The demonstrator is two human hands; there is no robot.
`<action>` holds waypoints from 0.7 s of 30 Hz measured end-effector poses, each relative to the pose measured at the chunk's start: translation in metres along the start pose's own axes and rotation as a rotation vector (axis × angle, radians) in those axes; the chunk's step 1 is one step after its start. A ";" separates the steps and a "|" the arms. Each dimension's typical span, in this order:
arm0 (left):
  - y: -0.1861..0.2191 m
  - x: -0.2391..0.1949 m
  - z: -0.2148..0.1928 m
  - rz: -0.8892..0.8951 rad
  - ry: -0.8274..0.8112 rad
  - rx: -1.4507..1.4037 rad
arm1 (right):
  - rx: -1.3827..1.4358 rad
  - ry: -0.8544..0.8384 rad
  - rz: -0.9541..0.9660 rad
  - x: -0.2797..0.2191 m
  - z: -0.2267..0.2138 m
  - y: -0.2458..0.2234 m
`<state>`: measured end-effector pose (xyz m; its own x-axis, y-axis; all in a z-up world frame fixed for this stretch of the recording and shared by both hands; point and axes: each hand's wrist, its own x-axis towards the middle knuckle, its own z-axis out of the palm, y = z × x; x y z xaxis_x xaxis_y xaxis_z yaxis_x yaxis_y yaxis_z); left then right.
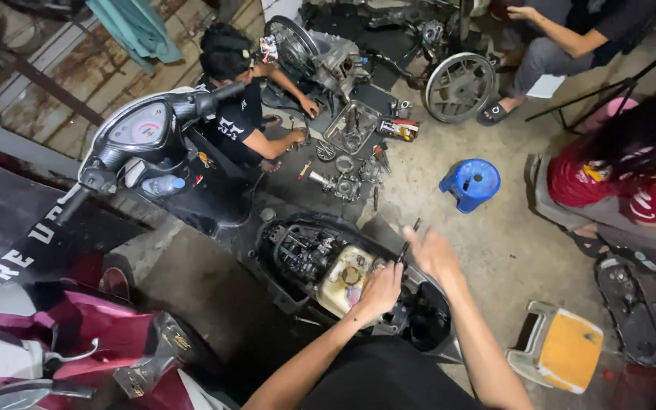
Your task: The person uses a wrench to tighten bolts on the exposed engine area of a scooter. They repeatedly adjust the tool and reposition their hands to work on different fasteners within the central compartment.
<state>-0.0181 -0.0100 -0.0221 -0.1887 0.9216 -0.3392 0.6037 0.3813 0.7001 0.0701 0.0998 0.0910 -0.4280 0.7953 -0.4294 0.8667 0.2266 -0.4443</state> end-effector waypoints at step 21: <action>-0.007 -0.028 -0.045 0.094 -0.067 0.165 | -0.534 -0.561 -0.385 0.021 0.000 -0.027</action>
<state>-0.0519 -0.0348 0.0108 -0.0769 0.9435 -0.3223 0.7359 0.2718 0.6201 0.0375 0.1108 0.0943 -0.6582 0.2453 -0.7118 0.5793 0.7689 -0.2707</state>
